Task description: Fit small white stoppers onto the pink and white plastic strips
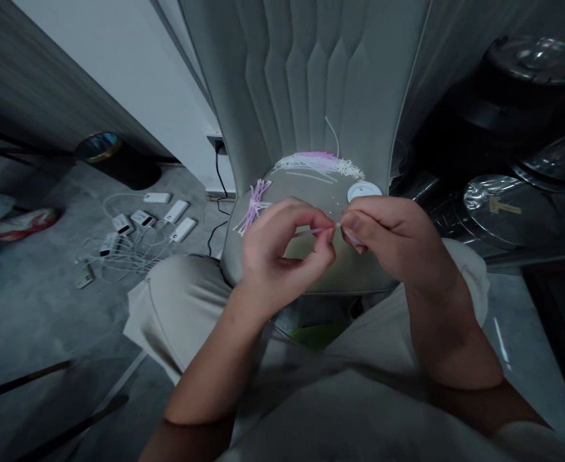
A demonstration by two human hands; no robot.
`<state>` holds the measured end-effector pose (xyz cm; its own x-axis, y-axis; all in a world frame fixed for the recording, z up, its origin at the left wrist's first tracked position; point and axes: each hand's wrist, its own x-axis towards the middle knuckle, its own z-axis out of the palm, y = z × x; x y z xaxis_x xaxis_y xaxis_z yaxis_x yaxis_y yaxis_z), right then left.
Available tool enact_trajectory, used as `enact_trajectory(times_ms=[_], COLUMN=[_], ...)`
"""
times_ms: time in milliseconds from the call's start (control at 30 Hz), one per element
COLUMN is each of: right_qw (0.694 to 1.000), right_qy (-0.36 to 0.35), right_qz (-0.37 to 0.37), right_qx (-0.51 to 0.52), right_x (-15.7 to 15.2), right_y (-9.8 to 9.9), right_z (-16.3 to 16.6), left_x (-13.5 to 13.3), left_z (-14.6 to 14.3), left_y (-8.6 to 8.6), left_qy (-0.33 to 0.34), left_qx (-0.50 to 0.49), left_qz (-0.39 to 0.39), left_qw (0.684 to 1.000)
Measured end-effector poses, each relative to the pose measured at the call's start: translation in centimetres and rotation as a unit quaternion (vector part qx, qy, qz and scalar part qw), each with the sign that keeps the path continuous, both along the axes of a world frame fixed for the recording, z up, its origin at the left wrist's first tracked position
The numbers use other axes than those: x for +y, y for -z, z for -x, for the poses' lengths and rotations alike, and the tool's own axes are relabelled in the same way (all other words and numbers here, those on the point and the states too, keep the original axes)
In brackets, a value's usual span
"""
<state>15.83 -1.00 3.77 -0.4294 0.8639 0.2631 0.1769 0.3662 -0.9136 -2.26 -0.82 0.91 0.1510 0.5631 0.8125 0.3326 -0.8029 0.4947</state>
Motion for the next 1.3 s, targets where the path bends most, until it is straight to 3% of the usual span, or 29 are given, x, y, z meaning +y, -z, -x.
enact_trajectory(times_ms=[433,1300], right_qw=[0.999,1.000], right_qy=[-0.017,0.001], right_qz=[-0.011,-0.001], right_qx=[0.043,0.012], right_x=[0.05,-0.14], right_y=[0.49,0.03], right_z=[-0.03,-0.09], left_x=[0.22,0.32], left_z=[-0.01,-0.67], left_y=[0.13,0.27], left_qy=[0.021,0.040], left_qx=[-0.003,-0.058], left_qz=[-0.014,0.027], left_qw=[1.000,0.997])
